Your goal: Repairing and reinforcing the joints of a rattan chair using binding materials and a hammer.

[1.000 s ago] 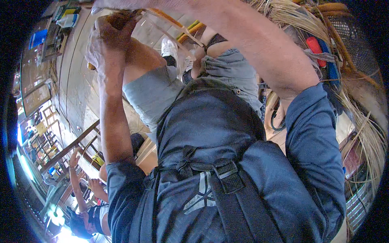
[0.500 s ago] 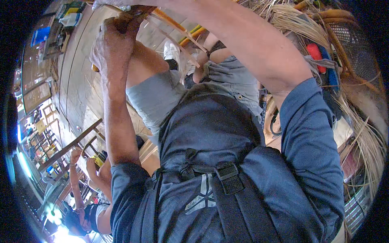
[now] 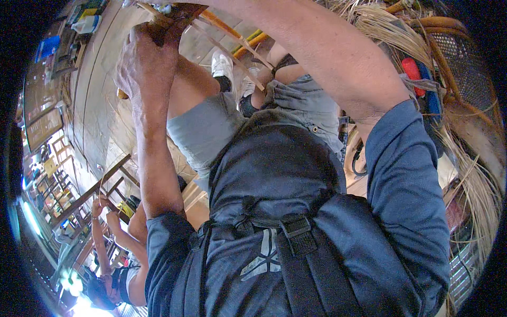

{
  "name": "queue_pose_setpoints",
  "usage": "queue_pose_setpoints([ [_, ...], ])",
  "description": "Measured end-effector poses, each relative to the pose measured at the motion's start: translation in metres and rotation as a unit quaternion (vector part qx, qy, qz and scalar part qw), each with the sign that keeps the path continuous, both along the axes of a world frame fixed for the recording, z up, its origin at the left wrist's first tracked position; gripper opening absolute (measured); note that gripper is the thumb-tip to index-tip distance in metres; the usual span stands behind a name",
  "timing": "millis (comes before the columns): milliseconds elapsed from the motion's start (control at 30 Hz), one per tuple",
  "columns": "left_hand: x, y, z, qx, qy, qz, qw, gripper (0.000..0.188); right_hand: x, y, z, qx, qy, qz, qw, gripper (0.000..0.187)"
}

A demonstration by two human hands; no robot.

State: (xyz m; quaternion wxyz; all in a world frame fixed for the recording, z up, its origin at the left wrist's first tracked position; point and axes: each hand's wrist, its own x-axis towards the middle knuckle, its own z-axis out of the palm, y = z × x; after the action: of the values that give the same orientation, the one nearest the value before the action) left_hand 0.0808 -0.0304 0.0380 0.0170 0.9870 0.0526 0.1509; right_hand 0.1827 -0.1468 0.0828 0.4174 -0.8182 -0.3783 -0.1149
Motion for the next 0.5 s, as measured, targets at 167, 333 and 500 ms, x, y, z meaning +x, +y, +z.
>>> queue_pose_setpoints([
  [167, -0.001, -0.002, 0.004, -0.032, 0.007, -0.004, 0.999, 0.045, 0.006, -0.003, -0.005, 0.033, 0.015, 0.022, 0.999, 0.018],
  [333, 0.006, 0.019, 0.035, -0.208, 0.051, 0.009, 0.977, 0.052, 0.003, -0.002, 0.013, -0.003, 0.107, 0.059, 0.992, 0.013],
  [500, 0.031, 0.027, 0.051, -0.349, 0.070, -0.036, 0.934, 0.042, 0.005, -0.004, 0.021, 0.020, 0.105, 0.093, 0.990, 0.011],
])
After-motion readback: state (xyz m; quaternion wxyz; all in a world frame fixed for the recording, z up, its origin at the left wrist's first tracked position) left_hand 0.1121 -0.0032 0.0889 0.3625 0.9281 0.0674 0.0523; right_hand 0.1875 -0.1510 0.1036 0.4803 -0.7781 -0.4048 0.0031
